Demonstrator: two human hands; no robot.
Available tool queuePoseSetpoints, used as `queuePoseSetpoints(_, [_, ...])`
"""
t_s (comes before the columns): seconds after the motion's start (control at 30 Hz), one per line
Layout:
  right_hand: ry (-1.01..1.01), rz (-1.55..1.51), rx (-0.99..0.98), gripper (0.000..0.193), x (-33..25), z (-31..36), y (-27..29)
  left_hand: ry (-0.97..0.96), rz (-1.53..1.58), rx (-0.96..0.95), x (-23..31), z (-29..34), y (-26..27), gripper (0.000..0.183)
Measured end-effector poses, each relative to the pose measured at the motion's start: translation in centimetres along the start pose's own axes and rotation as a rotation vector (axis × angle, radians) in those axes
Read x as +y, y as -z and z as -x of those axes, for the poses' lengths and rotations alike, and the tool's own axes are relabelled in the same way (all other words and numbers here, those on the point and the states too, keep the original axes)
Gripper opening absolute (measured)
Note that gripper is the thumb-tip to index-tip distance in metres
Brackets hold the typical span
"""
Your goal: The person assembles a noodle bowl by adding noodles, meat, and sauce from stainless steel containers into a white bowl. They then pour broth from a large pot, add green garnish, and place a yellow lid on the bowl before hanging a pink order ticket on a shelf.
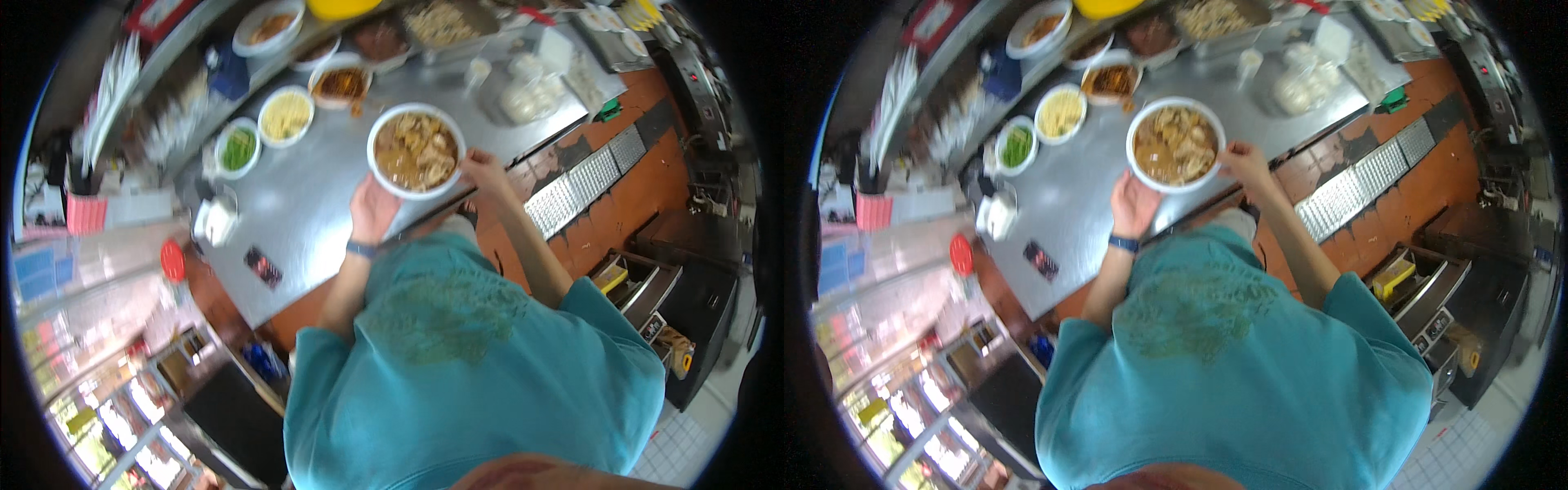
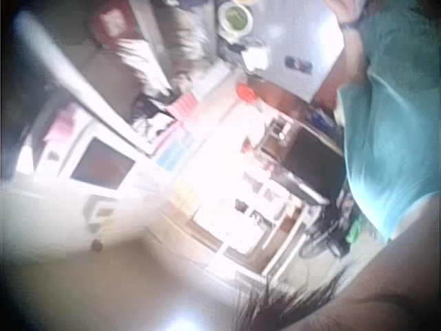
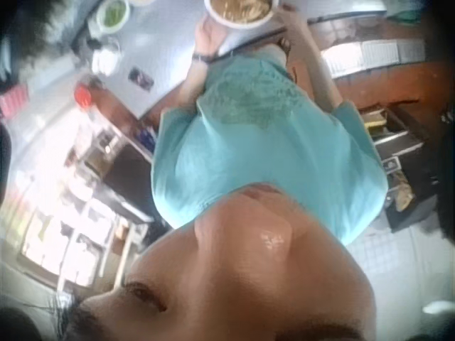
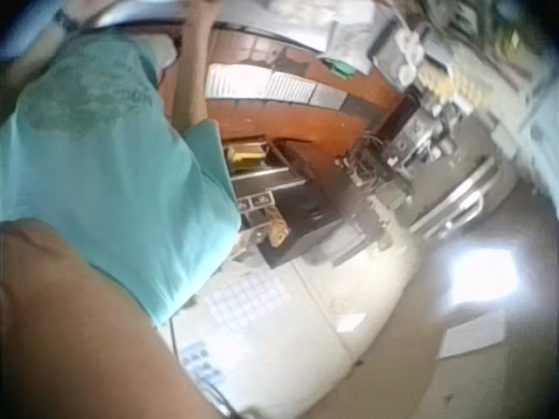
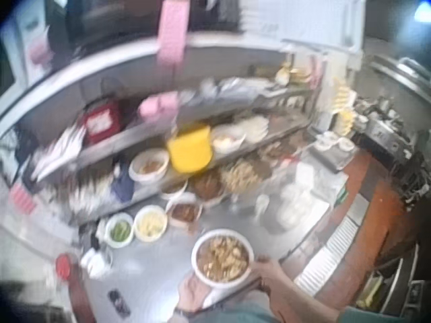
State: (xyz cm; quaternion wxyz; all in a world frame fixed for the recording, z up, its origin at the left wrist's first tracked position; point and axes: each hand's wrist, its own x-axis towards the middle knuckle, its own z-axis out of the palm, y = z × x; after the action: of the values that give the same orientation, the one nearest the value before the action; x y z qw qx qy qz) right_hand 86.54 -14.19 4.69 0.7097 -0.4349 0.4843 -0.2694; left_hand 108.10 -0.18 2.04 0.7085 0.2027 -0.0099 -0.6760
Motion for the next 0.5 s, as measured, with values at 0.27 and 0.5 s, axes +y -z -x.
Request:
queuePoseSetpoints(0.27, [-0.068, -0.03, -0.008, 0.005, 1.7, 2.0, -7.0, -0.025, -0.117, 0.046, 4.7, 4.4, 0.5, 0.072])
queuePoseSetpoints(0.5, [-0.088, 0.033, -0.031, 0.005, 4.0, 2.6, -8.7, -0.021, -0.158, 0.182, 5.9, 6.4, 3.5, 0.06])
